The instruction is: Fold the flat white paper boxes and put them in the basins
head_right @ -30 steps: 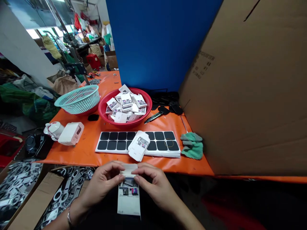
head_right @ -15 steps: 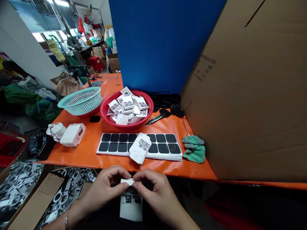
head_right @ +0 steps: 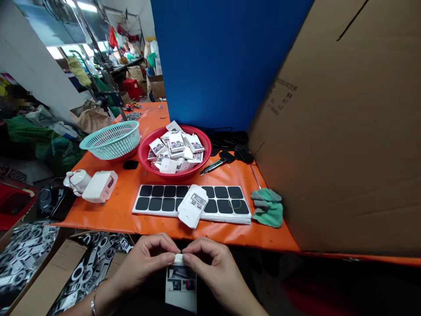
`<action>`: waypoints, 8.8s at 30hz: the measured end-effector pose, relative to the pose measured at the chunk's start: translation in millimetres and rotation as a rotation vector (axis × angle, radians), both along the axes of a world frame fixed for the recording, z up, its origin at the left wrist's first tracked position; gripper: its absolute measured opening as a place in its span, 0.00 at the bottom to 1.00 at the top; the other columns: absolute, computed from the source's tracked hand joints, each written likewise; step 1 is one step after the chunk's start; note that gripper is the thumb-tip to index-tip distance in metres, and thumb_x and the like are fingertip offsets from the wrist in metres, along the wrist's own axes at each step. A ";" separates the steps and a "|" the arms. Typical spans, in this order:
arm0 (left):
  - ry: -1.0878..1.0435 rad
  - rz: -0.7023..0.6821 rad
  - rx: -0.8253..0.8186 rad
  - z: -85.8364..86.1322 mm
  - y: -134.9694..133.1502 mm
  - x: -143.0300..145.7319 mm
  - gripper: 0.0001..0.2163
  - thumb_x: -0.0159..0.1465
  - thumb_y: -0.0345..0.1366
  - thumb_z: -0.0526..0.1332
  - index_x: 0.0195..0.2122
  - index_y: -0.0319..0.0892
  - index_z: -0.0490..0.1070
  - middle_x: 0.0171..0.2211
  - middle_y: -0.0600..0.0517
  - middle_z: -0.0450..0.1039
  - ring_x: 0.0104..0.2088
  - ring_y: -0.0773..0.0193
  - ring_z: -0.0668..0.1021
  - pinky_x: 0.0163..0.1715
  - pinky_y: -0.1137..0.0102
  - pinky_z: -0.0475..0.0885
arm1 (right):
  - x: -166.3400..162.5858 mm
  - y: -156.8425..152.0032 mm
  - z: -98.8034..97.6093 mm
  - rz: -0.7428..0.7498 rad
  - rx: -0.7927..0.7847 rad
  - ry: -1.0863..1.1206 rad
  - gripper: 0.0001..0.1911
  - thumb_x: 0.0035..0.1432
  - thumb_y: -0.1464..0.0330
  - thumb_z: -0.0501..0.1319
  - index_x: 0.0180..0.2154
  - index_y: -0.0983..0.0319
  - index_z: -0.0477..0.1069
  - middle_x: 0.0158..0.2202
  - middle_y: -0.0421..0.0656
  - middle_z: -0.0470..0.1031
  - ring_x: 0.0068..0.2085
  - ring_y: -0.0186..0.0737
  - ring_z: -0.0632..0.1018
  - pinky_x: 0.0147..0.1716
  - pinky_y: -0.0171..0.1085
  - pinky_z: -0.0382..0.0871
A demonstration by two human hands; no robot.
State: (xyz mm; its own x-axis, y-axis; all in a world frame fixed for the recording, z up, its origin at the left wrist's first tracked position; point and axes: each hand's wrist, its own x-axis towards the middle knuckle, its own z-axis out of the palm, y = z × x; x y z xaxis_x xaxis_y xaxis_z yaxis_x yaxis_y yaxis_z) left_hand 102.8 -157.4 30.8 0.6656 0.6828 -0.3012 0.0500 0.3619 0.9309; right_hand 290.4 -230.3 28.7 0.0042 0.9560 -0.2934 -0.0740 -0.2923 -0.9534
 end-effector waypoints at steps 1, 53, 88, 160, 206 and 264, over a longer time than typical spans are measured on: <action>0.007 -0.018 0.050 -0.2 0.1 -3.3 0.10 0.58 0.41 0.70 0.33 0.38 0.80 0.34 0.47 0.76 0.36 0.62 0.77 0.38 0.70 0.70 | 1.0 -0.9 -1.0 0.019 0.015 -0.006 0.15 0.54 0.56 0.67 0.32 0.62 0.80 0.32 0.45 0.78 0.35 0.42 0.76 0.36 0.37 0.70; 0.415 -0.481 1.530 -3.5 38.1 13.5 0.18 0.69 0.27 0.47 0.59 0.33 0.59 0.43 0.40 0.73 0.41 0.53 0.75 0.41 0.61 0.74 | 22.1 6.3 -22.8 0.110 -0.176 0.590 0.17 0.53 0.63 0.70 0.46 0.60 0.78 0.45 0.47 0.78 0.46 0.43 0.76 0.47 0.42 0.70; -0.173 0.286 0.003 -34.3 1.6 16.4 0.30 0.60 0.39 0.68 0.62 0.45 0.60 0.37 0.50 0.73 0.37 0.66 0.77 0.37 0.75 0.72 | -1.4 13.0 -35.8 -0.175 0.060 0.291 0.47 0.54 0.63 0.69 0.67 0.52 0.44 0.35 0.39 0.77 0.36 0.39 0.78 0.38 0.39 0.72; 0.540 -0.222 1.202 -94.8 62.5 50.6 0.20 0.63 0.29 0.62 0.57 0.37 0.66 0.61 0.35 0.64 0.63 0.45 0.65 0.60 0.47 0.62 | 30.0 120.5 -63.6 -0.169 0.119 -0.795 0.15 0.53 0.73 0.63 0.45 0.66 0.75 0.46 0.56 0.76 0.51 0.57 0.72 0.55 0.52 0.60; -0.096 0.173 -0.027 -32.7 10.0 20.1 0.18 0.64 0.48 0.62 0.43 0.36 0.74 0.31 0.49 0.76 0.31 0.63 0.77 0.32 0.72 0.72 | 10.0 33.7 -25.0 -0.060 0.047 0.168 0.25 0.53 0.59 0.69 0.51 0.62 0.72 0.30 0.40 0.76 0.31 0.35 0.75 0.32 0.34 0.70; 0.166 -0.046 0.212 -1.5 14.1 0.9 0.09 0.59 0.39 0.65 0.31 0.38 0.80 0.31 0.46 0.78 0.32 0.61 0.77 0.35 0.71 0.70 | 5.7 19.3 -13.1 0.049 -0.013 -0.014 0.12 0.52 0.59 0.69 0.31 0.62 0.80 0.29 0.43 0.79 0.31 0.38 0.76 0.33 0.35 0.70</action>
